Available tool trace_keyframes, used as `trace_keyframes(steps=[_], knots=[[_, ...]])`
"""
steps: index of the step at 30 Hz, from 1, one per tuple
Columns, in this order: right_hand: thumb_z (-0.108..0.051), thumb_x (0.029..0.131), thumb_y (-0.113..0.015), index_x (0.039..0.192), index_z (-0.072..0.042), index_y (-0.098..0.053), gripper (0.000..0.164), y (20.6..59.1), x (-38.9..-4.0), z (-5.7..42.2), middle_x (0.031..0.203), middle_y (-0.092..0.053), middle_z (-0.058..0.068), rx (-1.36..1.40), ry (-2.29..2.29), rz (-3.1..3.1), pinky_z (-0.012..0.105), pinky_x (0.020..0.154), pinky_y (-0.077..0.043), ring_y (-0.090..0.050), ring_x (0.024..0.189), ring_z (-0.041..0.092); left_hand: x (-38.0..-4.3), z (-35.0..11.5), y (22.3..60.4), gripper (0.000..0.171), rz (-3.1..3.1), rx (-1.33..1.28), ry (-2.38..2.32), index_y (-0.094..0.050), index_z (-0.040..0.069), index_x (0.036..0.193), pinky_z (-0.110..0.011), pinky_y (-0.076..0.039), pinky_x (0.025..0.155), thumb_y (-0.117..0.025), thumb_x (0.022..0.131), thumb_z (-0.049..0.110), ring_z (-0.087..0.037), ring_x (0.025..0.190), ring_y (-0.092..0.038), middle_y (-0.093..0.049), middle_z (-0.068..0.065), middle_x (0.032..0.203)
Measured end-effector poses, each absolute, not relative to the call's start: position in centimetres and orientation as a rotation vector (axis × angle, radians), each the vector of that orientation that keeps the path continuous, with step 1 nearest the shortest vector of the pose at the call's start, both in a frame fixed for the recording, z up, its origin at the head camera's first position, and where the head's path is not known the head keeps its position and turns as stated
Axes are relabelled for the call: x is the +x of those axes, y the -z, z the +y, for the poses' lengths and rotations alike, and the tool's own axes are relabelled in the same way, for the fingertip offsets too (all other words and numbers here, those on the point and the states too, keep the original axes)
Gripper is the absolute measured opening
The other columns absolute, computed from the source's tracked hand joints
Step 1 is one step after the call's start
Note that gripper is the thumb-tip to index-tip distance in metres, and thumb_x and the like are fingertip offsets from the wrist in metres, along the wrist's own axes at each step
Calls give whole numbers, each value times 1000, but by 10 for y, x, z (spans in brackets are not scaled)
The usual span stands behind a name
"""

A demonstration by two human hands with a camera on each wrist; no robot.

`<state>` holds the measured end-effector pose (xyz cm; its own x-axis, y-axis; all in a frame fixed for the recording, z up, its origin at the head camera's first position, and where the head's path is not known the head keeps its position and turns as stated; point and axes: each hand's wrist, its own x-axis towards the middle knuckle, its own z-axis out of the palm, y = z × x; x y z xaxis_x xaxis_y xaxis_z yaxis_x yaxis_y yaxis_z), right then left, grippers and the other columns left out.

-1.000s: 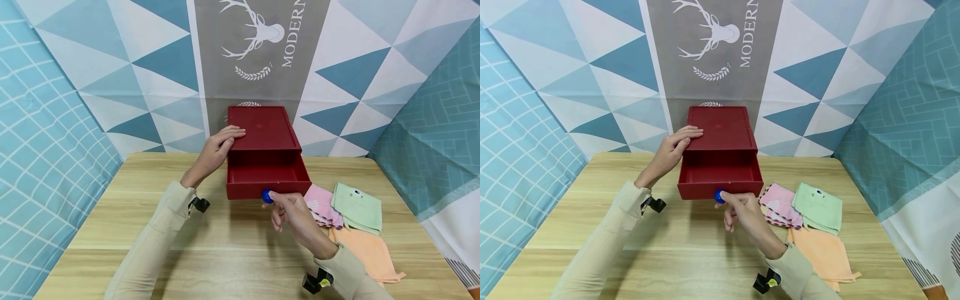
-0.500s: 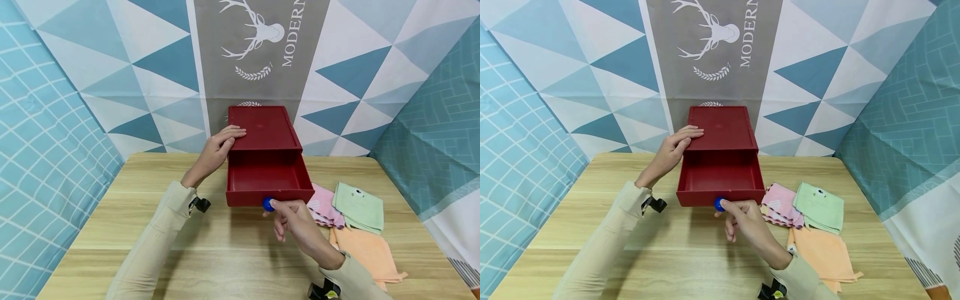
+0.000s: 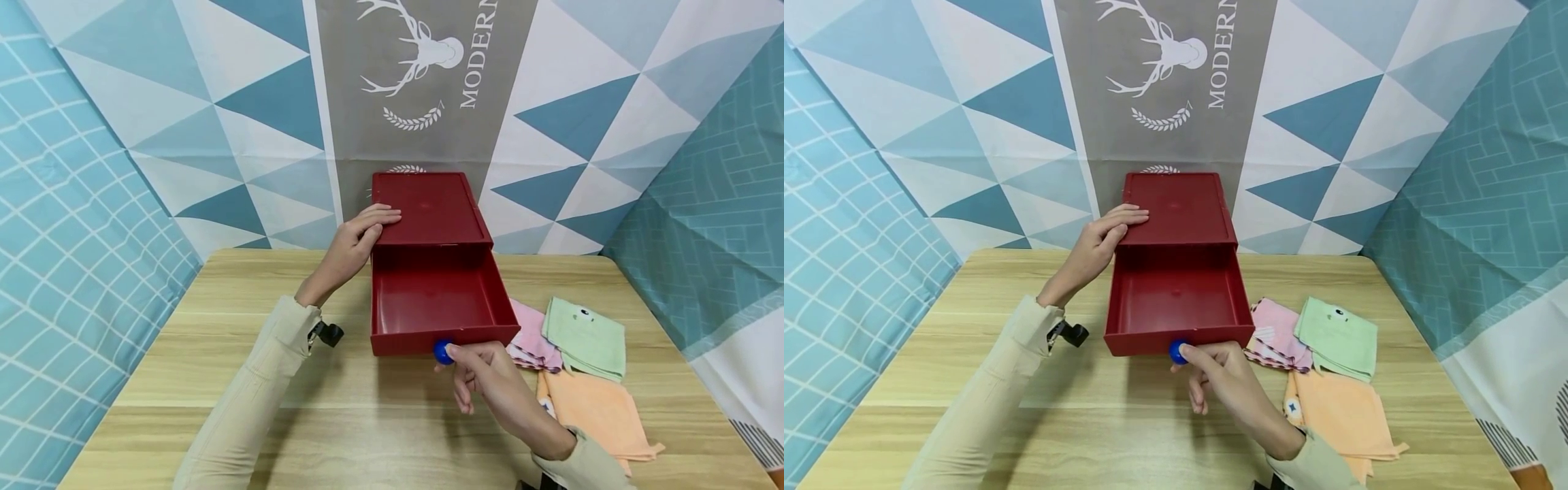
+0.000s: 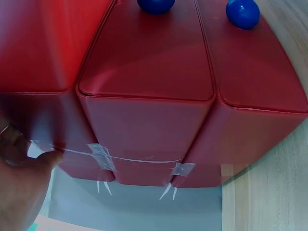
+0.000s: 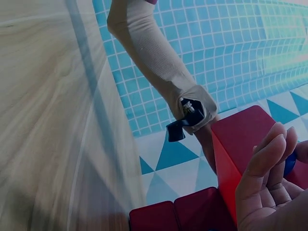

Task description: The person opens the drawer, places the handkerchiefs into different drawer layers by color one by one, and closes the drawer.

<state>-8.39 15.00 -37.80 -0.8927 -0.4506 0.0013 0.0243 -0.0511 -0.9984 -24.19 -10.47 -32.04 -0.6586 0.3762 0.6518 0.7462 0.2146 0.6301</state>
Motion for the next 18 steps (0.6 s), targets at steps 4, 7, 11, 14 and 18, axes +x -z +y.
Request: trace_keyframes(steps=[4,7,11,14,18], knots=[[-25,106,-48,97,7,-68,39,379,-82,152,53,-54,1,-483,2025,1872,29,43,-49,-54,46,13,-242,-104,319,32,-2134,-1046,1420,-65,-10,122,-43,-29,118,-41,101,-7,-44,135,-43,-58,-28,133],[-26,107,-46,103,6,-69,39,379,-84,155,56,-57,2,-505,1984,1853,29,45,-51,-56,48,13,-242,-104,319,32,-2129,-1040,1417,-65,-11,122,-44,-29,117,-41,100,-8,-44,134,-43,-59,-28,132],[-25,107,-46,116,3,-68,36,377,-86,169,63,-62,10,-538,1852,1859,30,49,-54,-60,52,16,-243,-102,320,32,-2131,-1040,1419,-65,-11,122,-45,-29,118,-41,100,-8,-44,135,-43,-59,-28,132],[-22,107,-47,120,-2,-68,32,371,-87,188,69,-65,16,-579,1712,1927,37,52,-58,-64,57,25,-243,-101,320,32,-2137,-1043,1421,-64,-11,122,-44,-29,118,-41,100,-8,-44,135,-42,-58,-28,133],[-21,105,-50,116,-9,-70,26,360,-88,215,74,-68,17,-620,1546,2057,43,57,-59,-65,62,36,-241,-101,319,32,-2140,-1036,1423,-64,-12,122,-45,-29,118,-40,100,-8,-44,135,-42,-58,-28,133]])
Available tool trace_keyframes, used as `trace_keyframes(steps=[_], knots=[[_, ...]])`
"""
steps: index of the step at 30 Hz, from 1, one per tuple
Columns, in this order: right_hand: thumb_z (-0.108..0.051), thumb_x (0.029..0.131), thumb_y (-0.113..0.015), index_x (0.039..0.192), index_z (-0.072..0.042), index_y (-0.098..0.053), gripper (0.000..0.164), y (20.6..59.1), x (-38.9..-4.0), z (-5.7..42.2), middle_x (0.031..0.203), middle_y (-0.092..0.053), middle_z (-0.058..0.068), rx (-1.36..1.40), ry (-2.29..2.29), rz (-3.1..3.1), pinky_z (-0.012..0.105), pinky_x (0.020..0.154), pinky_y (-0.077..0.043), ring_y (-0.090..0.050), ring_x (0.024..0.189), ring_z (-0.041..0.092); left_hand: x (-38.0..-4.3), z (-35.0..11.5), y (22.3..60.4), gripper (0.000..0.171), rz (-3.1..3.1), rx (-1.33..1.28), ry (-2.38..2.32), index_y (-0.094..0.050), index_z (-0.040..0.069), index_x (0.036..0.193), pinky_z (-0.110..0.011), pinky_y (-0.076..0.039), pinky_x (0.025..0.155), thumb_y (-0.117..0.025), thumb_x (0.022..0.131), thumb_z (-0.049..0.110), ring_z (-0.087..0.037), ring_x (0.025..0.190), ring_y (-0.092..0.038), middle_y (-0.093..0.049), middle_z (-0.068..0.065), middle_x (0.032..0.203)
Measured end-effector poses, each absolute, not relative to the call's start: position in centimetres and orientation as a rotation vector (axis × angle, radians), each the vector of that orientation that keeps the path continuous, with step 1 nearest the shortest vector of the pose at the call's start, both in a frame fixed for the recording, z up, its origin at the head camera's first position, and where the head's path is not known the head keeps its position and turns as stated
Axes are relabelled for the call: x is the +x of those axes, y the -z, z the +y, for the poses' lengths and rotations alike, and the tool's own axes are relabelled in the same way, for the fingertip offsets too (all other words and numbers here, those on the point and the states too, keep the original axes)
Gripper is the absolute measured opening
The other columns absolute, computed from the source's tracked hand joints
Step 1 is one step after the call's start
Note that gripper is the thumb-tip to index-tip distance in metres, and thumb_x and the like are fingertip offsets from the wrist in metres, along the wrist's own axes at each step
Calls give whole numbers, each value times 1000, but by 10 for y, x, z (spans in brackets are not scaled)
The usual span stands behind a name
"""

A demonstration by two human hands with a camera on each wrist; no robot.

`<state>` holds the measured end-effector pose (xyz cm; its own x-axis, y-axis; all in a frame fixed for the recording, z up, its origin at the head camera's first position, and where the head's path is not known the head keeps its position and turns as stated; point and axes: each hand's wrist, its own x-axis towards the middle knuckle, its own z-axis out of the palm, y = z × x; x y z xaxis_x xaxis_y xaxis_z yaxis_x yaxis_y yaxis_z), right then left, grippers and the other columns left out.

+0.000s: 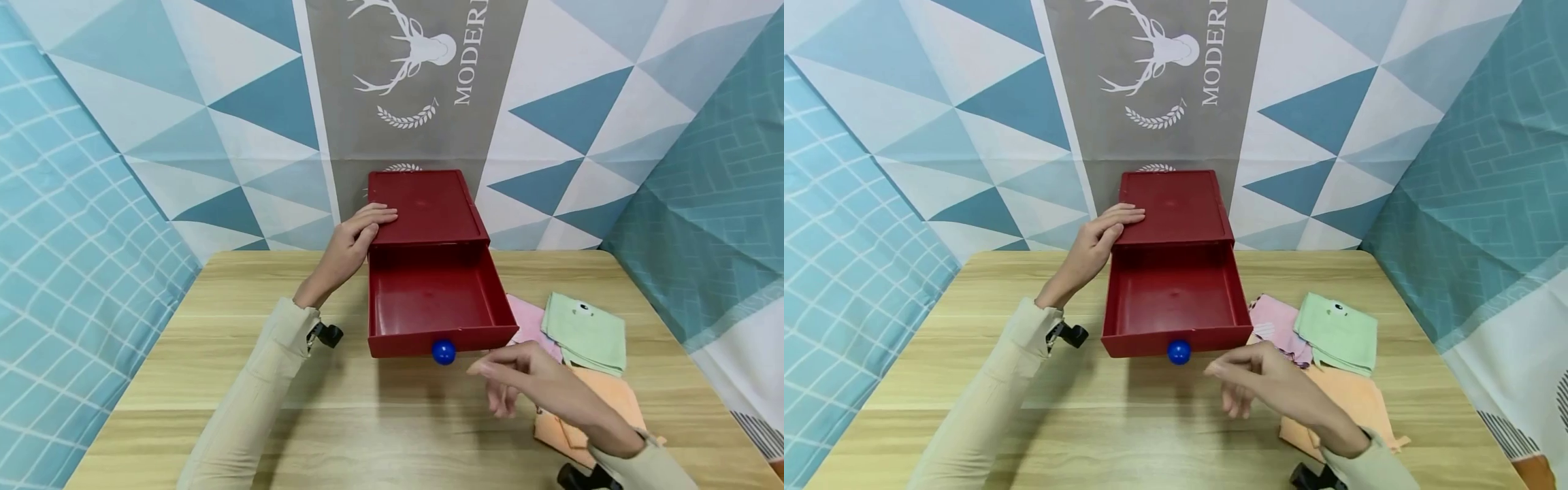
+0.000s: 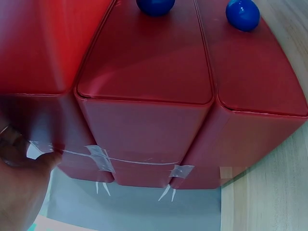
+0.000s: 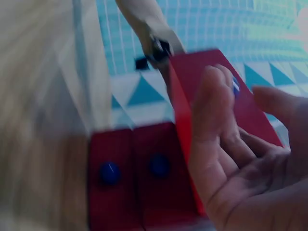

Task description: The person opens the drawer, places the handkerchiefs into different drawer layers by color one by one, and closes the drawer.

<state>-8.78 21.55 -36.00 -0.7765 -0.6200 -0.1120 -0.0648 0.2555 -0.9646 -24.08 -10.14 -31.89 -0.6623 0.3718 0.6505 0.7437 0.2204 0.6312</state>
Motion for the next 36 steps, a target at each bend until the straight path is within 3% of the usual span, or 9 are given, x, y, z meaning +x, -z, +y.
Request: trace_keyframes(steps=[6,10,18,26,31,36], knots=[[-23,104,-54,117,-6,-68,26,348,-92,254,79,-69,13,-520,1462,2255,39,61,-59,-65,68,37,-240,-104,318,33,-2136,-1016,1427,-64,-10,123,-45,-29,118,-40,101,-7,-44,137,-40,-58,-27,133],[-21,103,-54,120,-4,-65,26,348,-94,277,83,-70,12,-484,1455,2410,37,63,-58,-68,73,31,-241,-104,319,33,-2129,-1011,1431,-65,-10,123,-46,-28,118,-40,101,-7,-44,137,-40,-58,-27,134],[-12,108,-41,141,0,-45,36,366,-105,338,99,-69,20,-430,1658,2439,37,74,-59,-70,91,25,-243,-105,322,33,-2139,-1001,1426,-64,-10,123,-43,-27,119,-41,101,-5,-43,138,-40,-58,-26,134],[-17,107,-45,139,-12,-50,33,397,-136,400,110,-70,7,-266,1760,2446,30,80,-58,-68,100,13,-243,-103,322,33,-2129,-1012,1423,-64,-9,123,-43,-27,119,-40,101,-5,-43,137,-40,-58,-26,134],[-21,107,-45,134,-19,-50,28,412,-155,424,112,-68,-11,-214,1608,2600,21,78,-56,-65,100,2,-242,-102,323,33,-2143,-1013,1421,-65,-8,124,-42,-28,119,-40,102,-5,-41,138,-40,-59,-25,134],[-27,107,-45,143,-2,-44,44,414,-162,442,115,-49,-34,-154,1342,2764,13,74,-50,-49,99,-20,-243,-104,323,33,-2155,-1018,1399,-65,-8,123,-40,-27,119,-41,102,-4,-40,138,-40,-59,-24,135]])
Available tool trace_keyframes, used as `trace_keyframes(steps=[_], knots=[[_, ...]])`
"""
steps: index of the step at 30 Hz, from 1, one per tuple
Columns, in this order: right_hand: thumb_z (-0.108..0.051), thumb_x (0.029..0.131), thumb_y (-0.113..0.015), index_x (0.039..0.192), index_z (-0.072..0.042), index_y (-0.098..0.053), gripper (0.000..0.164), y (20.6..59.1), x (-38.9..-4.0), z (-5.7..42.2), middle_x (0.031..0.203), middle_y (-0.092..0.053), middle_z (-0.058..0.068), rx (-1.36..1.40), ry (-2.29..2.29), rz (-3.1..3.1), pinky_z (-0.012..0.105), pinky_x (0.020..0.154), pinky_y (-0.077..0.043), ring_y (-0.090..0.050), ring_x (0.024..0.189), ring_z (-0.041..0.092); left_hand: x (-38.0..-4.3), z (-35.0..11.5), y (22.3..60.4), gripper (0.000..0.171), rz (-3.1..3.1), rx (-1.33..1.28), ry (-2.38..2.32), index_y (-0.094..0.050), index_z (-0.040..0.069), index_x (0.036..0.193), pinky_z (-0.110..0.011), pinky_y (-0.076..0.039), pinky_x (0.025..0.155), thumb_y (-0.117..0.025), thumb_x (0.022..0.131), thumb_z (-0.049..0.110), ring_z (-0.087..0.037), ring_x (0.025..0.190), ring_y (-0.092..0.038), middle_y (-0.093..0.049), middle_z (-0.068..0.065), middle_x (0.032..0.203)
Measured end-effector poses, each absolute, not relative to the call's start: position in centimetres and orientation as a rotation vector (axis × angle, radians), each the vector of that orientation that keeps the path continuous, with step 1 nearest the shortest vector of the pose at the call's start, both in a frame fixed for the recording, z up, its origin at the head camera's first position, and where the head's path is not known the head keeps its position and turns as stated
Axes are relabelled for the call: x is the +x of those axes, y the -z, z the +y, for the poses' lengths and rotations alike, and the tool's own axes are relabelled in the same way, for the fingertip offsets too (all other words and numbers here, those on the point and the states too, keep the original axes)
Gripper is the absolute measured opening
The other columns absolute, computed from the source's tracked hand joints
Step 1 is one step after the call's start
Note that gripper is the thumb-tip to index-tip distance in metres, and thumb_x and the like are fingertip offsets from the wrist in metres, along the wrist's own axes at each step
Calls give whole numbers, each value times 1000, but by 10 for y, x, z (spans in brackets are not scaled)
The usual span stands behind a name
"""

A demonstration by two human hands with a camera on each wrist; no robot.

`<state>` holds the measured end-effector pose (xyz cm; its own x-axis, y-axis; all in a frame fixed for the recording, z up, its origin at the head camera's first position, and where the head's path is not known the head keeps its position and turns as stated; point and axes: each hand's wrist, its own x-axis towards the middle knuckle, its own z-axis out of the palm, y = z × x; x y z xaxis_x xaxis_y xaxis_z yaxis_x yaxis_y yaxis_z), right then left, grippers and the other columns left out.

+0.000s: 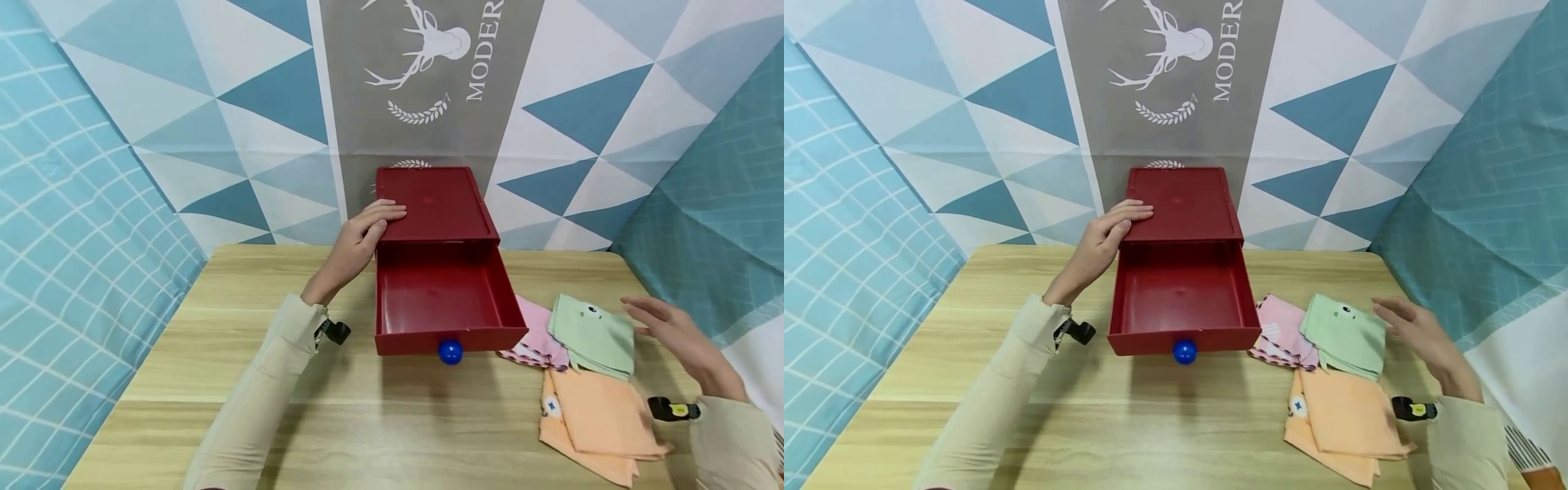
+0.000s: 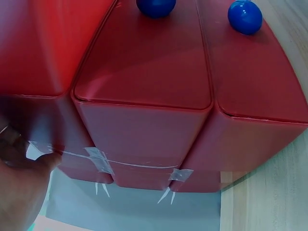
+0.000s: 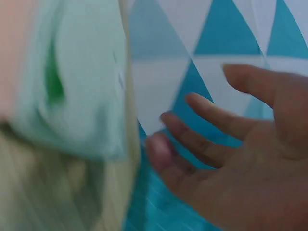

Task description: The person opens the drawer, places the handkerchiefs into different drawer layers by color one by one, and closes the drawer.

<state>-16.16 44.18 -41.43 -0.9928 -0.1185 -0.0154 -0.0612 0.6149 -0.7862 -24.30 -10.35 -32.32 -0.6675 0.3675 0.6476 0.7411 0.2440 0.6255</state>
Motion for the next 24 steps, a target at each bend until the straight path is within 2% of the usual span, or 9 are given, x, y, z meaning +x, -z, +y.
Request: trace_keyframes(steps=[2,3,6,8,10,13,15,20,24], knots=[[-29,107,-45,144,4,-40,51,413,-160,449,116,-42,-35,-125,1225,2824,11,72,-48,-42,96,-24,-243,-102,323,32,-2153,-1024,1398,-65,-8,122,-40,-27,119,-41,102,-4,-40,139,-40,-59,-24,134],[-31,107,-45,145,6,-39,53,413,-160,452,119,-43,-30,-117,1174,2844,11,70,-46,-40,95,-25,-243,-101,323,32,-2150,-1025,1402,-65,-9,122,-40,-27,119,-41,101,-4,-41,139,-40,-59,-24,134],[-32,107,-44,148,8,-33,58,415,-162,452,133,-49,-1,-120,1090,2830,13,72,-47,-39,97,-22,-242,-101,323,32,-2129,-1023,1416,-65,-11,121,-41,-27,119,-40,101,-6,-42,139,-39,-59,-26,133],[-32,107,-43,150,10,-28,61,419,-165,449,142,-41,23,-139,1064,2793,21,78,-49,-48,111,-5,-241,-101,323,32,-2118,-1020,1422,-64,-11,121,-43,-26,119,-40,101,-6,-43,139,-39,-58,-27,133],[-32,108,-41,151,11,-22,64,424,-168,446,147,-28,38,-146,1039,2753,37,88,-49,-50,123,24,-240,-100,323,32,-2106,-1021,1425,-64,-11,121,-44,-26,119,-39,101,-6,-44,139,-38,-58,-28,133],[-36,108,-41,152,12,-17,70,431,-174,443,148,-22,43,-124,986,2718,62,93,-41,-31,128,61,-239,-99,324,33,-2093,-1020,1435,-64,-12,121,-44,-26,119,-39,102,-5,-45,140,-37,-57,-29,133],[-37,107,-41,151,14,-19,71,433,-179,442,146,-24,45,-108,926,2727,69,92,-39,-32,127,63,-239,-99,325,33,-2086,-1014,1447,-63,-12,122,-43,-26,119,-38,102,-4,-44,140,-36,-57,-29,133],[-28,104,-51,138,22,-36,62,437,-188,441,133,-39,48,-124,743,2842,64,85,-47,-46,115,61,-241,-98,329,33,-2082,-998,1472,-63,-12,122,-39,-25,120,-37,103,-2,-41,142,-35,-56,-28,134],[-15,94,-62,125,22,-49,50,441,-192,442,119,-50,46,-153,600,2938,63,80,-48,-52,104,59,-242,-97,330,33,-2074,-998,1462,-62,-13,122,-41,-24,120,-37,102,-3,-42,143,-33,-56,-29,134]])
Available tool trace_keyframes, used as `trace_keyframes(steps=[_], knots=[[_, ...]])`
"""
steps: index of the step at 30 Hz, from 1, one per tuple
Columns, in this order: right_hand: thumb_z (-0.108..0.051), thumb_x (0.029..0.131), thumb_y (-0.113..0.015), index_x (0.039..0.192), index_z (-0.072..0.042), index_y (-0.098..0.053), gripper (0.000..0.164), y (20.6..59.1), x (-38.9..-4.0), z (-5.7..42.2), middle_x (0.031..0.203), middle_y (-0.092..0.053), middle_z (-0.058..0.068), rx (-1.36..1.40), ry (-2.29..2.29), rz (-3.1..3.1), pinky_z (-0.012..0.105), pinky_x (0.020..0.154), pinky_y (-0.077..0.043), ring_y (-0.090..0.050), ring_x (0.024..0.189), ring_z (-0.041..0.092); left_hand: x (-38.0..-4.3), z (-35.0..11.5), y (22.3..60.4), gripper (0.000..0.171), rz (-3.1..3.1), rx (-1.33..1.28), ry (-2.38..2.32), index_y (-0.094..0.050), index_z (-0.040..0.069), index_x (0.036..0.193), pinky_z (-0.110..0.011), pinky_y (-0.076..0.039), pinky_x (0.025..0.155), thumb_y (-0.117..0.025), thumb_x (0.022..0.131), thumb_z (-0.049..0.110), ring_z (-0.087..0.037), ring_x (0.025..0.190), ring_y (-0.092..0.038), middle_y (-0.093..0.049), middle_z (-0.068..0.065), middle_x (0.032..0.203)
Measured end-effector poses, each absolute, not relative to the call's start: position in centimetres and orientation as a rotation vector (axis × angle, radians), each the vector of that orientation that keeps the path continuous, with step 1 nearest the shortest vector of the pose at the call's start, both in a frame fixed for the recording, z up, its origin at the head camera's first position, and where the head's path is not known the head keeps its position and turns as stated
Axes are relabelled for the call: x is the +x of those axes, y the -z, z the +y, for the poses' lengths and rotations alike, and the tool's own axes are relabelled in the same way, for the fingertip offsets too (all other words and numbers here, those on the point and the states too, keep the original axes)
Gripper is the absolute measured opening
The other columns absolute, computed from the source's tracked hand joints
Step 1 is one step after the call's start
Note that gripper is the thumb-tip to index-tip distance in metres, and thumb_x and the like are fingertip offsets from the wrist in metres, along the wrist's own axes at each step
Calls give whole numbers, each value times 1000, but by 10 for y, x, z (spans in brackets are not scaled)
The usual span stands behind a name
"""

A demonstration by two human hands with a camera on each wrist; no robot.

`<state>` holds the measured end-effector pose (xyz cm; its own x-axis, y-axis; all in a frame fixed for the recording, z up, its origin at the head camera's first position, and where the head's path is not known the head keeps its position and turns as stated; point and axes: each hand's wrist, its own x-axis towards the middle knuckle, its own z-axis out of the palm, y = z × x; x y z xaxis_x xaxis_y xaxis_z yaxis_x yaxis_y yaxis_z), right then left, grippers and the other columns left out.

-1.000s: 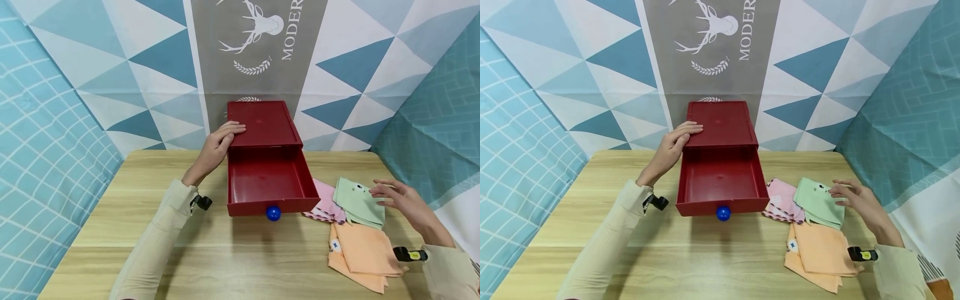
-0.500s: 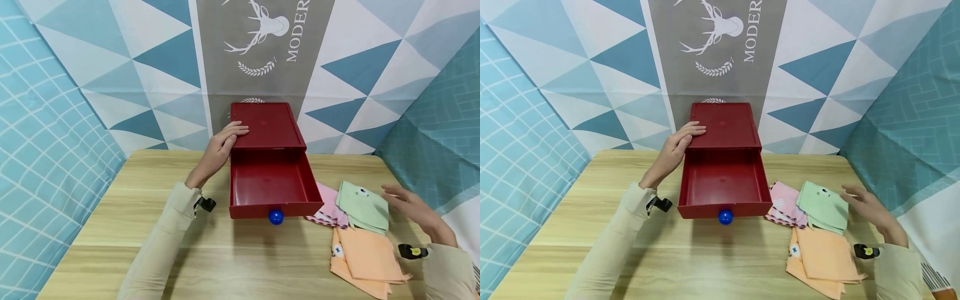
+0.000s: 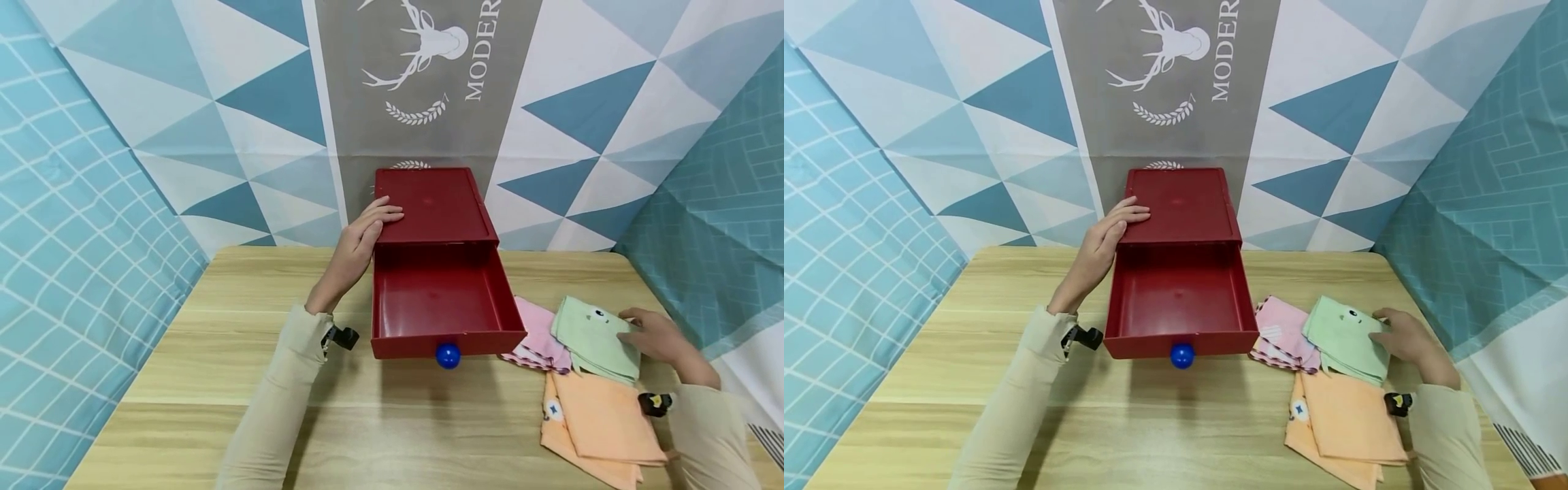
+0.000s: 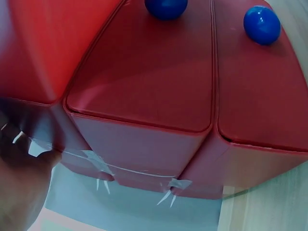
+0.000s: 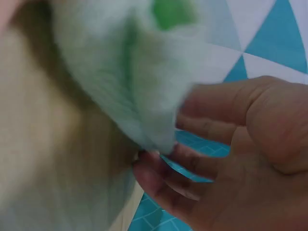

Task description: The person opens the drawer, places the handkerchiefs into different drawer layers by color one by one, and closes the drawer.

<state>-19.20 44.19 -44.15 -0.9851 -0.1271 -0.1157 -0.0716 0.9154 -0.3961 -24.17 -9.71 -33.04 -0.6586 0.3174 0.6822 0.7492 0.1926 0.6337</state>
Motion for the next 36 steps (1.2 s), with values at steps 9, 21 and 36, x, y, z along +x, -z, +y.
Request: trace_keyframes(steps=[9,21,36], knots=[[-11,87,-67,98,14,-63,27,439,-195,440,87,-63,24,-101,547,2977,39,61,-45,-54,71,28,-239,-97,333,35,-2078,-984,1428,-61,-13,123,-45,-21,121,-35,103,-3,-45,145,-28,-53,-30,137],[-27,100,-60,112,11,-59,40,430,-178,435,80,-62,12,-95,784,3089,30,51,-38,-47,60,12,-237,-97,337,34,-2055,-945,1474,-64,-10,122,-47,-17,122,-36,104,-1,-42,148,-22,-49,-27,144],[-23,93,-71,111,6,-67,34,393,-169,419,89,-68,26,-143,818,3304,24,49,-41,-45,65,-13,-238,-96,336,36,-2062,-945,1476,-62,-12,121,-42,-19,122,-34,105,4,-41,148,-24,-49,-28,143]])
